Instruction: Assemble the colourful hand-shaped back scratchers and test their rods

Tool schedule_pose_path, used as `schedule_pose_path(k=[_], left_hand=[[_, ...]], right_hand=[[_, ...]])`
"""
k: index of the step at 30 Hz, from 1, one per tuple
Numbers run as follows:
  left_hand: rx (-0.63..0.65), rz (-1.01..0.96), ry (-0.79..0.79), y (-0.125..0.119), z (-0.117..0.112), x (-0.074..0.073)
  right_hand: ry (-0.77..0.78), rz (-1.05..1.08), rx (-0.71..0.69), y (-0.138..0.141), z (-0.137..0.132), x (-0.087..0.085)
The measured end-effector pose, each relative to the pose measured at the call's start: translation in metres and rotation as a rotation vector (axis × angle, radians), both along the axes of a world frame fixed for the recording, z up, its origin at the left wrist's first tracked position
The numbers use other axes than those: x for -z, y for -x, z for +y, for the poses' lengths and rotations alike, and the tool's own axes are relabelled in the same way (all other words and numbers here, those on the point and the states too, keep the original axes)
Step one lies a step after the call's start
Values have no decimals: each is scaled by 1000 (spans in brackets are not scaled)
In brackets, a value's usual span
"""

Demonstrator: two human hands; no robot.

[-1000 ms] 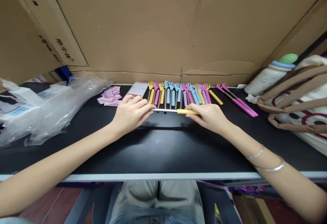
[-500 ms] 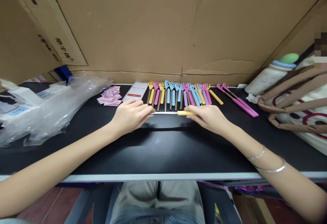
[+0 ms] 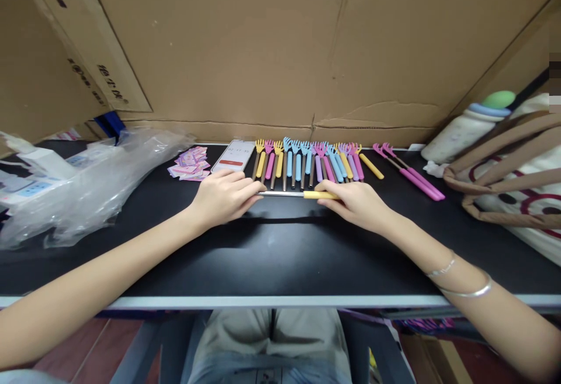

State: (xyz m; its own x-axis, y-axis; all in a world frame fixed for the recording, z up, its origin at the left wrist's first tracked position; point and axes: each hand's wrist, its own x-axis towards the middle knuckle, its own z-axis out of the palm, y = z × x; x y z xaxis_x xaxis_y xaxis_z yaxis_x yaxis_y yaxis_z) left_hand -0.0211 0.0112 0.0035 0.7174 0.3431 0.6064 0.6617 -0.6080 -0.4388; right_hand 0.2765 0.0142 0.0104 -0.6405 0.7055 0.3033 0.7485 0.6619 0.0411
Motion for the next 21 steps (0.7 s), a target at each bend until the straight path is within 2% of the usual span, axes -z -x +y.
schedule_pose_path(k=[7, 21], left_hand=[[-15, 87, -47, 6, 0, -8], [-35, 58, -129, 2, 5, -2]], right_hand=[[-55, 8, -30, 2, -4, -4], [-20, -53, 81, 3, -2, 0]])
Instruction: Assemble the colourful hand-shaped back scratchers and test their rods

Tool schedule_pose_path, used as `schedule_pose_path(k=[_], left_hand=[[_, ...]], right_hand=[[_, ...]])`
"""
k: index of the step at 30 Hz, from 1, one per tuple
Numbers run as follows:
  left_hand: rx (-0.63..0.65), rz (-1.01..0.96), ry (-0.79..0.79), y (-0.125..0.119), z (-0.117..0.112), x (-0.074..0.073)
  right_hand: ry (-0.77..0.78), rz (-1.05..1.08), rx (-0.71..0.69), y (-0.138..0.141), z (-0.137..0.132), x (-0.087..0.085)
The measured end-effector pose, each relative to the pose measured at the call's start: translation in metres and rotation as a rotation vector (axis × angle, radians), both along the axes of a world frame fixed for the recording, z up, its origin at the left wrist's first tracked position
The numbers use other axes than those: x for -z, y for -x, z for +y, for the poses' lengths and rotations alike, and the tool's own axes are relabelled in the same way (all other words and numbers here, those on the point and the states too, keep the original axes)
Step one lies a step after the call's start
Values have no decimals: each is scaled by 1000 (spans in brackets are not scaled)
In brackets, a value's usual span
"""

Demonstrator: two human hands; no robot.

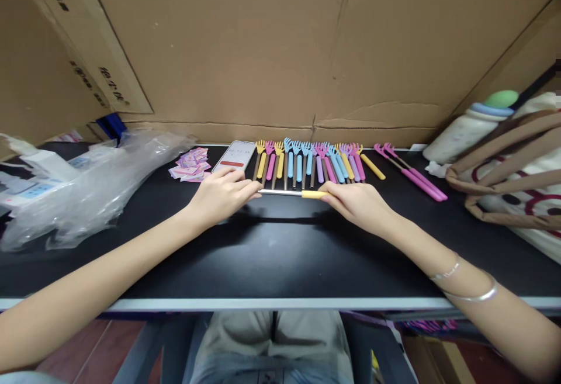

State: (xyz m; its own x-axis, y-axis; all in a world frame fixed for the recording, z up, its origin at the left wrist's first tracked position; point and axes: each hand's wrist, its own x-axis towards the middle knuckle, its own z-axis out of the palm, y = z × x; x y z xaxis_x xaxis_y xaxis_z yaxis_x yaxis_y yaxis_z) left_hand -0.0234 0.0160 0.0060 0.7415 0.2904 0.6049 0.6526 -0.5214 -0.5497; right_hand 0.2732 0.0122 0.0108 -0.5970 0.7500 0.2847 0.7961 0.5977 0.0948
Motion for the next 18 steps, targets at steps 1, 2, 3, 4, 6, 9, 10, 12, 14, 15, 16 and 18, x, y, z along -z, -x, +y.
schedule_pose_path(k=[1, 2, 3, 4, 6, 9, 10, 12, 14, 15, 16, 18], left_hand=[[2, 0, 12, 0, 0, 1], [2, 0, 26, -1, 0, 2], [0, 2, 43, -1, 0, 3], [-3, 5, 61, -1, 0, 4], [-10, 12, 96, -1, 1, 6], [-18, 16, 133, 0, 2, 8], [-21, 14, 142, 0, 2, 8], [-27, 8, 162, 1, 3, 9], [-32, 0, 185, 1, 3, 9], [-32, -3, 198, 1, 3, 9], [-31, -6, 214, 1, 3, 8], [-25, -11, 262, 2, 3, 7]], right_hand=[[-1, -4, 1, 0, 1, 1], [-3, -6, 1, -1, 1, 1], [-9, -6, -1, -1, 2, 2], [-18, -7, -6, -1, 2, 3], [-41, -3, -18, -2, 3, 4], [-66, 10, -32, -2, 3, 5], [-72, 16, -36, -2, 3, 5], [-81, 32, -45, -2, 3, 5], [-91, 47, -55, -2, 3, 5], [-98, 55, -57, -2, 2, 5], [-110, 63, -59, -2, 2, 4], [-150, 78, -65, -1, 1, 3]])
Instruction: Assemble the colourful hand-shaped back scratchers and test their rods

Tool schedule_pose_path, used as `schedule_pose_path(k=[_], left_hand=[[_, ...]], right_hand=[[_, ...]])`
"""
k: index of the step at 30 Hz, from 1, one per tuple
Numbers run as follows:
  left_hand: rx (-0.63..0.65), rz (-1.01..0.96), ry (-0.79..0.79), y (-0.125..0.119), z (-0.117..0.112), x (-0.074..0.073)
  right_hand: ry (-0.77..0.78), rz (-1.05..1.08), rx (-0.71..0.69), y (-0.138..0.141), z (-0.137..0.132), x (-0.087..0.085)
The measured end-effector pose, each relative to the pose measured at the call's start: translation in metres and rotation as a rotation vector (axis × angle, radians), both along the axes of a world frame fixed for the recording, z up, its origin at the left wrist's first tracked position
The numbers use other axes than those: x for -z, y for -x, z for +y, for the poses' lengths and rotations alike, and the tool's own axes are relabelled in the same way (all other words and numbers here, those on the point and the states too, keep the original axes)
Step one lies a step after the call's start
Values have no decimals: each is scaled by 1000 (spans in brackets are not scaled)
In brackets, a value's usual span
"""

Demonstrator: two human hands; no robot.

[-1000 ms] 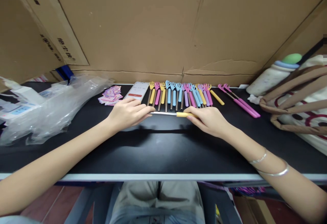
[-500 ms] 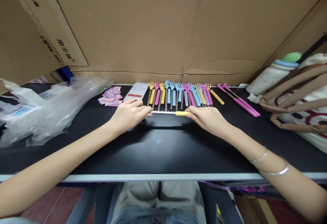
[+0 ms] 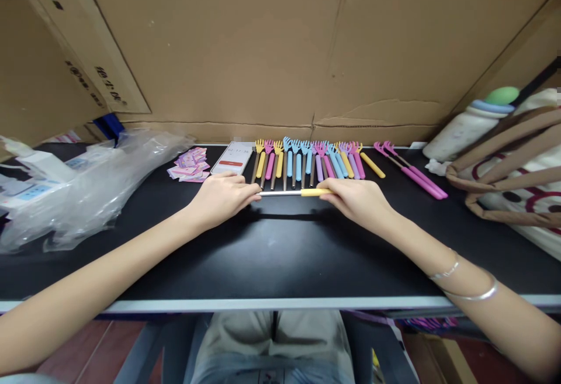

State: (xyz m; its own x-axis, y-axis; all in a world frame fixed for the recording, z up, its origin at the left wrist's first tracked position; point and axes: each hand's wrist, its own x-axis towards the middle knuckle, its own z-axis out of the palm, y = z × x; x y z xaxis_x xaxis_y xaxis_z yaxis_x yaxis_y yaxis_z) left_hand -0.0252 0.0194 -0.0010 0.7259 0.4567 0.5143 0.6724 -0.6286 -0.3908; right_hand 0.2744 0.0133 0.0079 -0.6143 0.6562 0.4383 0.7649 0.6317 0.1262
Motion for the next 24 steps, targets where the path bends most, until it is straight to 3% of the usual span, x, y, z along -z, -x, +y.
schedule_pose_path(k=[6, 11, 16, 24], left_hand=[[-9, 2, 166, 3, 0, -6], [-65, -21, 287, 5, 2, -8], [-99, -34, 227, 5, 2, -1], [-11, -84, 141, 3, -1, 5]], right_hand=[[-141, 25, -34, -2, 0, -3], [-164, 48, -33, -7, 3, -5], [-85, 84, -28, -9, 5, -3], [115, 228, -128, -13, 8, 0]])
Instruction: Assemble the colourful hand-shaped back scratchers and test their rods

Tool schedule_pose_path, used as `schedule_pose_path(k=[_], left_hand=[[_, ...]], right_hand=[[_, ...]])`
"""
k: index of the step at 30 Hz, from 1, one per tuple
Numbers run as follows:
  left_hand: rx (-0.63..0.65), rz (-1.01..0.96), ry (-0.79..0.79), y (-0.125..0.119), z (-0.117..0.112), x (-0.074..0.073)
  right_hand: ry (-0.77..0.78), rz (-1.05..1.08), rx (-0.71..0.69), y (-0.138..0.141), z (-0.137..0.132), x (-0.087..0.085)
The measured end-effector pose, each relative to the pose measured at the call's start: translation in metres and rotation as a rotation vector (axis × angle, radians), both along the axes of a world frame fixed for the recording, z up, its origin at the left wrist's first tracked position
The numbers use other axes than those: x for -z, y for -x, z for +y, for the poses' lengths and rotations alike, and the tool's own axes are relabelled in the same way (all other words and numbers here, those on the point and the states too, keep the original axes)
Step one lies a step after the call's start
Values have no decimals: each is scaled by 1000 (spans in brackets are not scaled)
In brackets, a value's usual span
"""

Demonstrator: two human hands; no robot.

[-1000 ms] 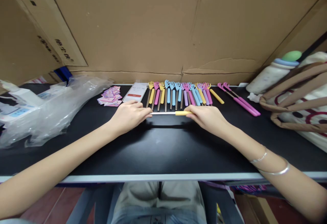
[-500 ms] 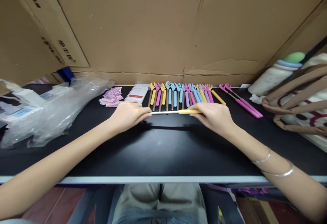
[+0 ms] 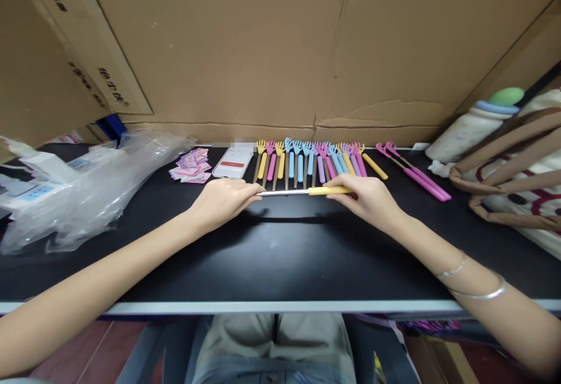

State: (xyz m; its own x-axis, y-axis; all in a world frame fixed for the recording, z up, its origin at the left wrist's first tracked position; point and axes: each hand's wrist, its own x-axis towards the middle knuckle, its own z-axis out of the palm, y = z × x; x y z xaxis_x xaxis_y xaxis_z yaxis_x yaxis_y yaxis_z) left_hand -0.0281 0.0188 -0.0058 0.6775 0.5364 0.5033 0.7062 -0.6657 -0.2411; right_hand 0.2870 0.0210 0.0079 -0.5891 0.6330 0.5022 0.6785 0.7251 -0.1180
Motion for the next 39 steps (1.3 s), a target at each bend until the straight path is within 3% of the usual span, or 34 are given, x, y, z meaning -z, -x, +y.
schedule_pose_path(k=[7, 15, 21, 28, 39], left_hand=[[6, 12, 12, -5, -6, -2], [12, -13, -18, -7, -7, -4], [2, -106, -36, -5, -6, -7], [13, -44, -176, -4, -7, -12], [-2, -34, -176, 2, -3, -16]], right_hand=[[172, 47, -36, 8, -5, 0], [38, -85, 57, 11, -8, -2], [51, -93, 96, 13, -9, -3], [214, -156, 103, 12, -8, -9], [386, -135, 33, -8, 4, -21]])
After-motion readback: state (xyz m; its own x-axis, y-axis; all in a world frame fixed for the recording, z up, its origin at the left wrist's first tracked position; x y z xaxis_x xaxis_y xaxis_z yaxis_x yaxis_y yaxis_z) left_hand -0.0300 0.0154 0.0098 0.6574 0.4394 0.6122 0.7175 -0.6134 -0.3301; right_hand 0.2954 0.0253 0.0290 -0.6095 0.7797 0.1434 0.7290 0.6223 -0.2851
